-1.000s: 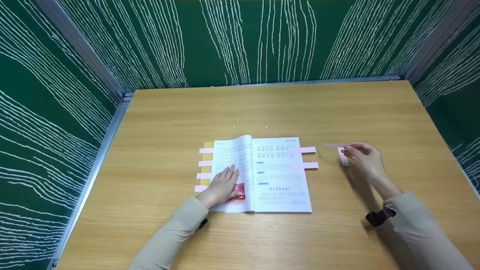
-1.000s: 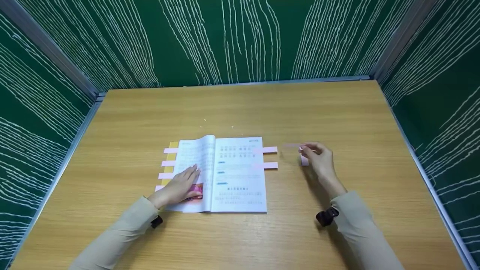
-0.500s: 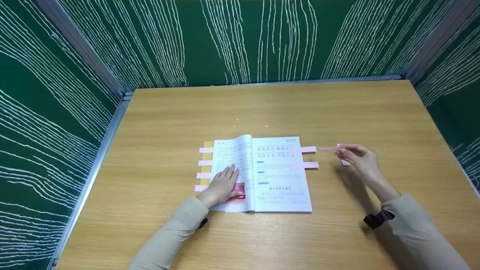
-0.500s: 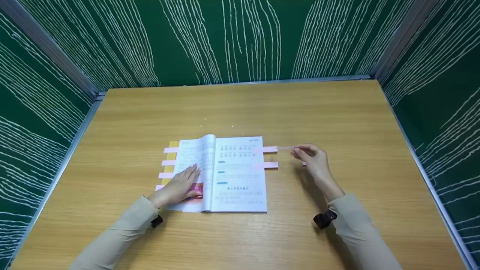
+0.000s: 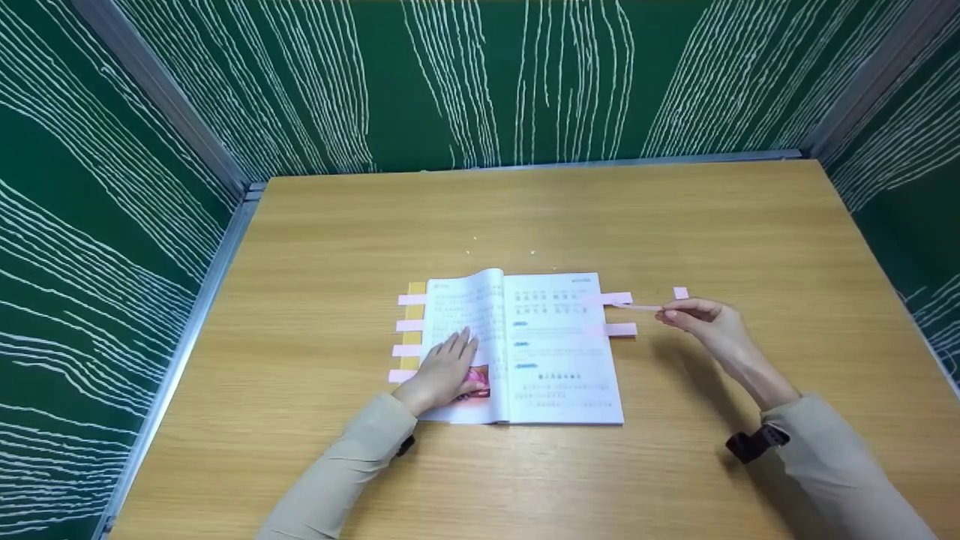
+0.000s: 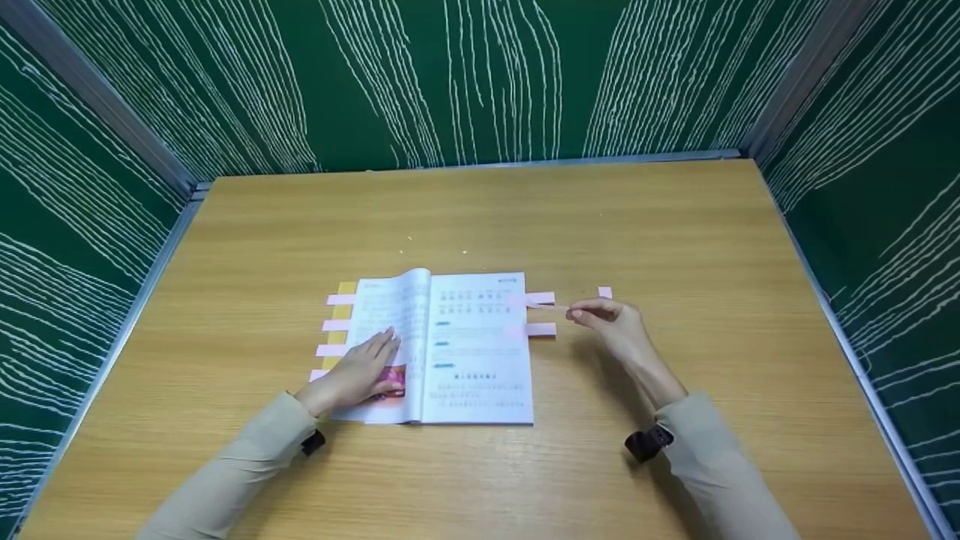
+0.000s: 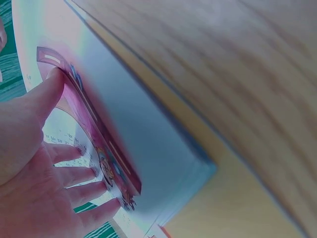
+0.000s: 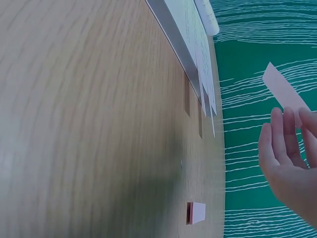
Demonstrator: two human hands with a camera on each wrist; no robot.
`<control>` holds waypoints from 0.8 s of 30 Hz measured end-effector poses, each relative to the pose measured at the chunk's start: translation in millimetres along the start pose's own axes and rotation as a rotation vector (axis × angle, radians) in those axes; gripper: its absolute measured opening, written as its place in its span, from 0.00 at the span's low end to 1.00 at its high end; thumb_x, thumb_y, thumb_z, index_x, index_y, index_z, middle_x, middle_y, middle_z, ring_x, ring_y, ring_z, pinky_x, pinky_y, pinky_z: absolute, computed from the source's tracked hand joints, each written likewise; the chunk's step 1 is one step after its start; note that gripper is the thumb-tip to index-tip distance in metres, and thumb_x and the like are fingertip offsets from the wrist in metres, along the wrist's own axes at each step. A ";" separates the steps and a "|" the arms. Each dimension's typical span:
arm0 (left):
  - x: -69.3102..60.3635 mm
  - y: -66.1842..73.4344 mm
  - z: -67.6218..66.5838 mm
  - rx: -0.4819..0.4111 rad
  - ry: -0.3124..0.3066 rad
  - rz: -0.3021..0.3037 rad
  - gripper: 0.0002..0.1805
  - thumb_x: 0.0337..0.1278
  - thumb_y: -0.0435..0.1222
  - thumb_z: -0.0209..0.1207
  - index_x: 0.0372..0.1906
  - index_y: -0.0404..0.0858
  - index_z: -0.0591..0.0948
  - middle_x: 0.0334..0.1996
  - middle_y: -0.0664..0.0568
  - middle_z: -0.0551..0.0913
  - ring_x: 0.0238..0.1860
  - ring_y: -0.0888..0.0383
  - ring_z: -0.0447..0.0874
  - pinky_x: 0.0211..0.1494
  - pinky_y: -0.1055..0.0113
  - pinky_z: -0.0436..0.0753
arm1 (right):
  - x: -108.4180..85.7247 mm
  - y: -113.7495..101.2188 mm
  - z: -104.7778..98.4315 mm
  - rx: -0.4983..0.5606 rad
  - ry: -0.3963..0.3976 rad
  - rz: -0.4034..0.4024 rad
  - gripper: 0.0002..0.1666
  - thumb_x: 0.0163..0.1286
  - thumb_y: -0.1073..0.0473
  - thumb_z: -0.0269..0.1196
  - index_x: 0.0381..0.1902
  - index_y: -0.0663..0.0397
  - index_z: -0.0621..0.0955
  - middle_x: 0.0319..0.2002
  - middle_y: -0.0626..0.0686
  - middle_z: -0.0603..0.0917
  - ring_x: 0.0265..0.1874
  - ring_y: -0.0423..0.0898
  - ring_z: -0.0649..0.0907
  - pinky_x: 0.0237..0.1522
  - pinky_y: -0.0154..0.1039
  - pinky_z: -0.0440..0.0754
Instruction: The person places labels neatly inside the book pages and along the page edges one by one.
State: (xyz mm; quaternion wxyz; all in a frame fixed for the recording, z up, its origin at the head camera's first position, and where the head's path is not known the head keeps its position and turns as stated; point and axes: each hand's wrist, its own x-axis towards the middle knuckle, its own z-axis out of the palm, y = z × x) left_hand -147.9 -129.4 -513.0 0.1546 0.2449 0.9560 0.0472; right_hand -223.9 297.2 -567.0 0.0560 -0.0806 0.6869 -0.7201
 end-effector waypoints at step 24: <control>-0.5 2.5 -2.9 -0.009 -0.019 -0.009 0.41 0.56 0.50 0.50 0.66 0.30 0.52 0.67 0.36 0.47 0.66 0.42 0.47 0.65 0.52 0.54 | -29.5 -71.6 49.9 -0.259 -0.006 0.047 0.08 0.58 0.61 0.61 0.35 0.56 0.84 0.31 0.39 0.84 0.34 0.33 0.79 0.36 0.23 0.74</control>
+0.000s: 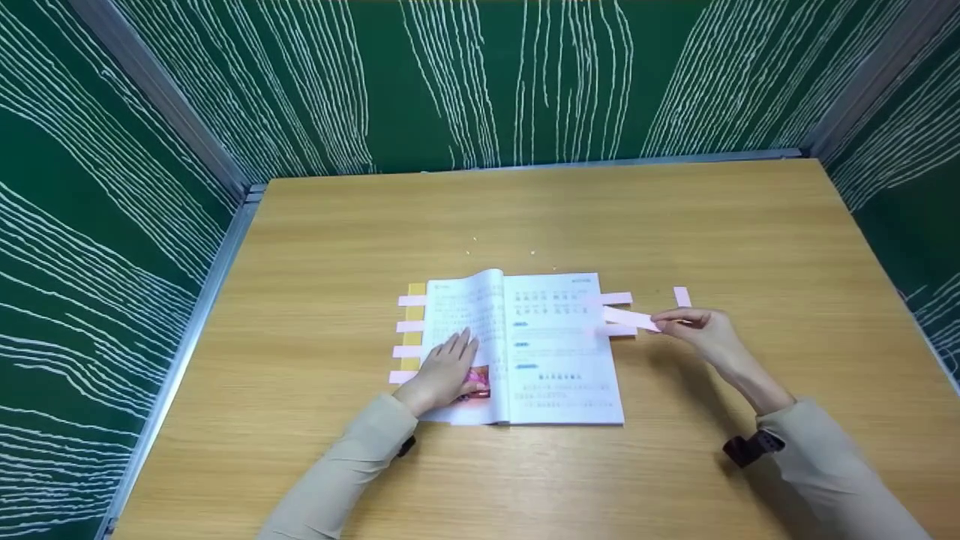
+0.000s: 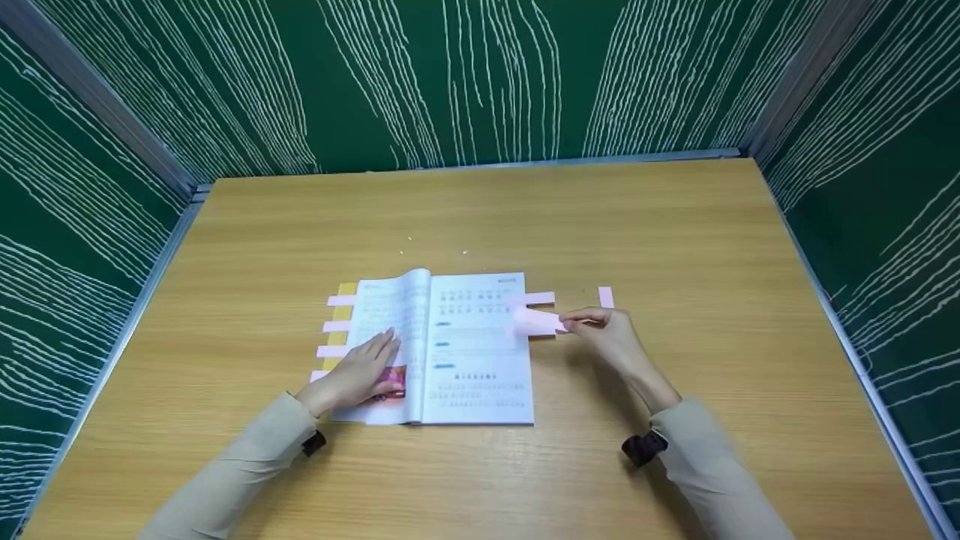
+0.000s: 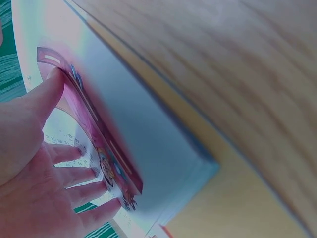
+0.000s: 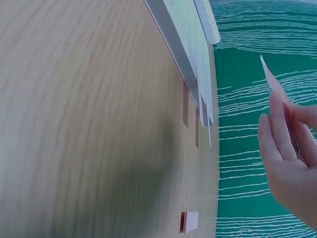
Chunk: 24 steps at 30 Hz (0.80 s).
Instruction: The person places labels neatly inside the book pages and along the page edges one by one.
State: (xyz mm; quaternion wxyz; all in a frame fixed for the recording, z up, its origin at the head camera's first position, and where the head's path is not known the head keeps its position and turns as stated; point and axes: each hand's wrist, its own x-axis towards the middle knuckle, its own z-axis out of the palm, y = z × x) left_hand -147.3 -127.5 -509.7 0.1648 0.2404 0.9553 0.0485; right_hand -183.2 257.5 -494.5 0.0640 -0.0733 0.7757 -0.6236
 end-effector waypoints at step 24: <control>-1.0 -0.7 -1.0 -0.019 0.003 -0.001 0.42 0.56 0.52 0.49 0.66 0.30 0.51 0.67 0.36 0.47 0.66 0.42 0.47 0.65 0.52 0.54 | 2.8 4.3 6.6 -0.260 -0.131 0.176 0.23 0.55 0.54 0.64 0.44 0.66 0.79 0.44 0.62 0.80 0.34 0.33 0.78 0.37 0.26 0.75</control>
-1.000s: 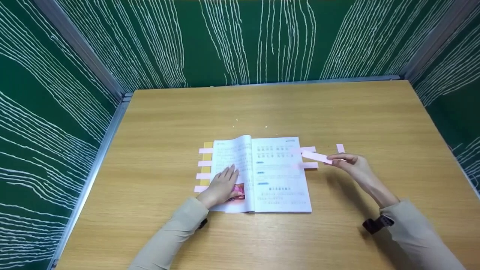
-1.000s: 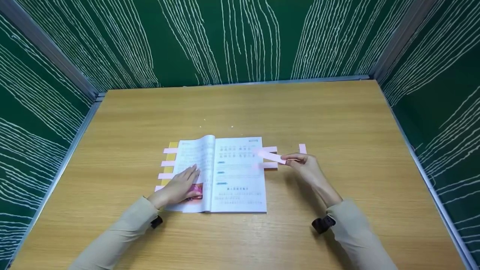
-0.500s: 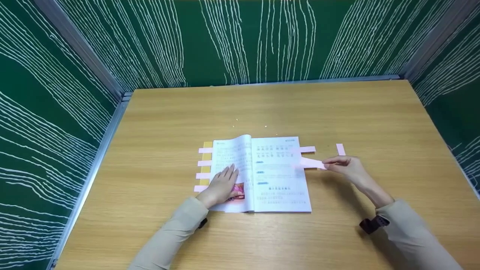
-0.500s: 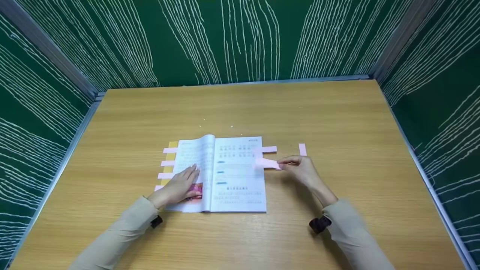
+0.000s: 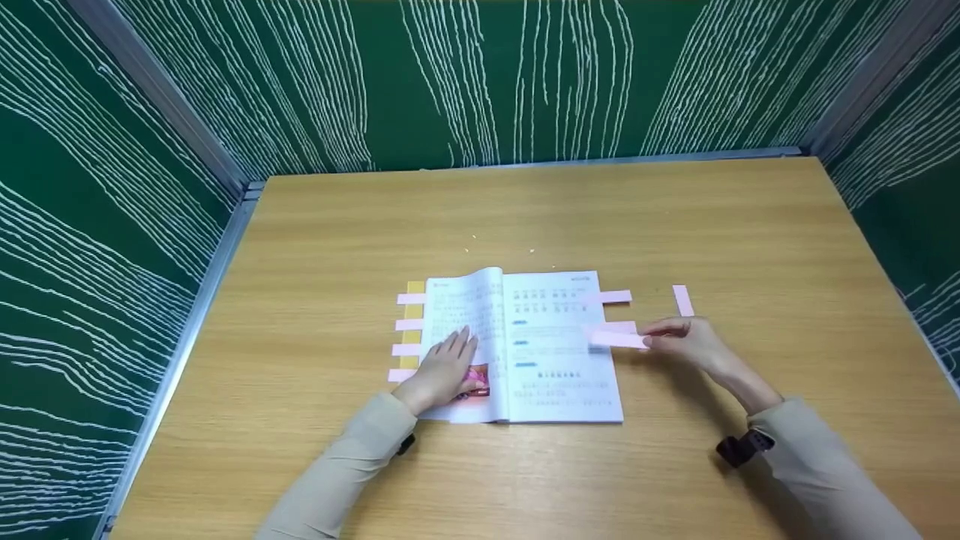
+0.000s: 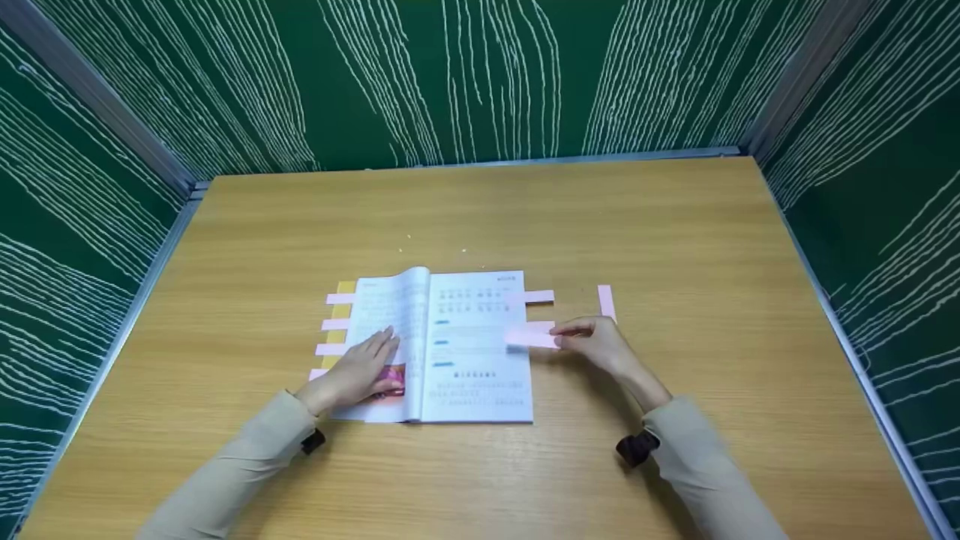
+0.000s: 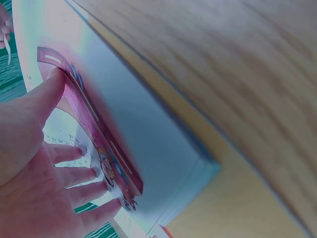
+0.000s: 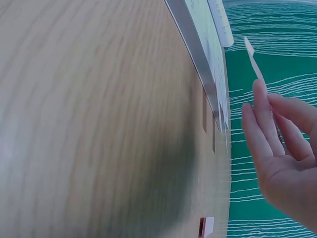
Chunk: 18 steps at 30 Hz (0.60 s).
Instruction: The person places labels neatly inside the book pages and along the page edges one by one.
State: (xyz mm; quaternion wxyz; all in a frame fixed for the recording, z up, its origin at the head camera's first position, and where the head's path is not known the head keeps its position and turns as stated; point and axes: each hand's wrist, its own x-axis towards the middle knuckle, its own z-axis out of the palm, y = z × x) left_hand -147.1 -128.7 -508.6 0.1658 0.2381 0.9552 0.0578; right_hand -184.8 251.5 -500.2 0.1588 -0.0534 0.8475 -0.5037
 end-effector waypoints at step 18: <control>2.5 -0.9 2.3 0.018 0.000 0.000 0.41 0.55 0.52 0.50 0.66 0.31 0.51 0.67 0.37 0.47 0.66 0.42 0.47 0.65 0.52 0.54 | 6.6 9.6 2.9 -0.008 -0.113 0.005 0.21 0.56 0.59 0.63 0.43 0.70 0.78 0.40 0.61 0.82 0.34 0.32 0.78 0.38 0.25 0.75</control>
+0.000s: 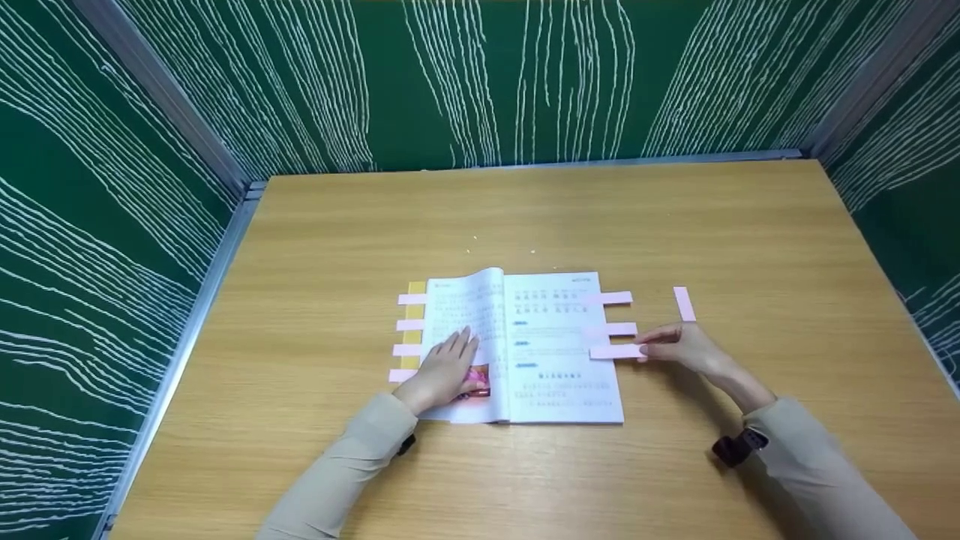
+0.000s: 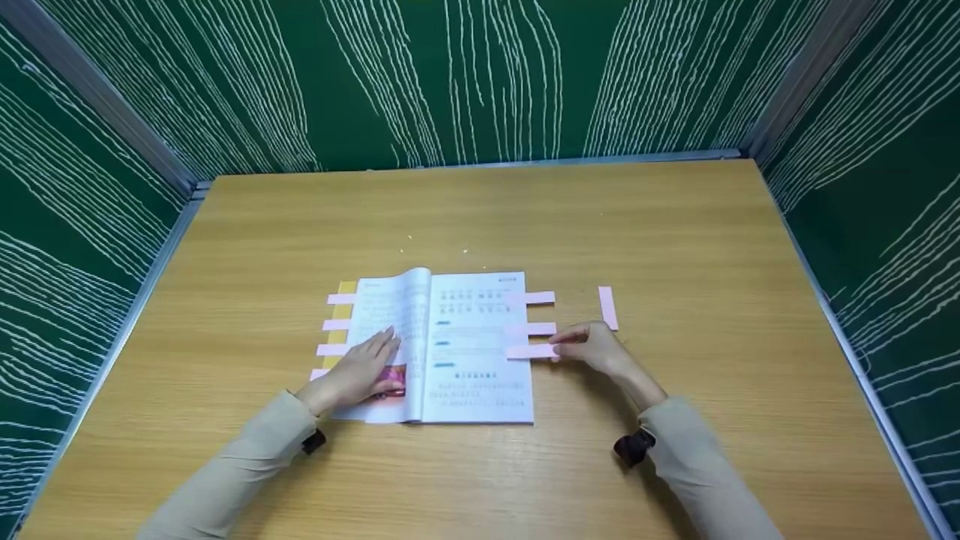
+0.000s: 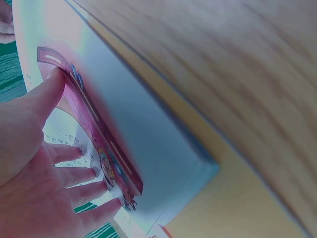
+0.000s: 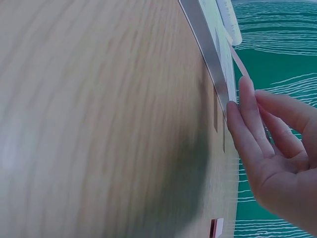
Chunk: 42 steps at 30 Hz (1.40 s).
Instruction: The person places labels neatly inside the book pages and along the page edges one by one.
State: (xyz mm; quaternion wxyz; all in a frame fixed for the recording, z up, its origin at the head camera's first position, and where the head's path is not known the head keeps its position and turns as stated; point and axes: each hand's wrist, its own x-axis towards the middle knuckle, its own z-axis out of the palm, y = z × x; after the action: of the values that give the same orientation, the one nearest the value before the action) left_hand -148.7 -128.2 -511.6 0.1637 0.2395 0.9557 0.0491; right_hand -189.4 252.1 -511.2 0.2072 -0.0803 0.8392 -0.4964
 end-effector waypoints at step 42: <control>-2.3 2.0 -2.8 0.001 -0.001 0.005 0.41 0.56 0.53 0.48 0.66 0.30 0.52 0.66 0.36 0.48 0.66 0.42 0.48 0.65 0.52 0.55 | 2.3 5.4 5.4 -0.104 0.024 -0.064 0.14 0.57 0.65 0.60 0.40 0.70 0.79 0.35 0.62 0.83 0.28 0.35 0.78 0.30 0.26 0.73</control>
State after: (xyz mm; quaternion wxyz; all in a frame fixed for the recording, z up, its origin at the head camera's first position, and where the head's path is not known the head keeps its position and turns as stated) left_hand -146.9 -127.6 -508.0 0.1637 0.2423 0.9550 0.0489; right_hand -188.8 249.7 -518.8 0.1768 -0.1116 0.8633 -0.4593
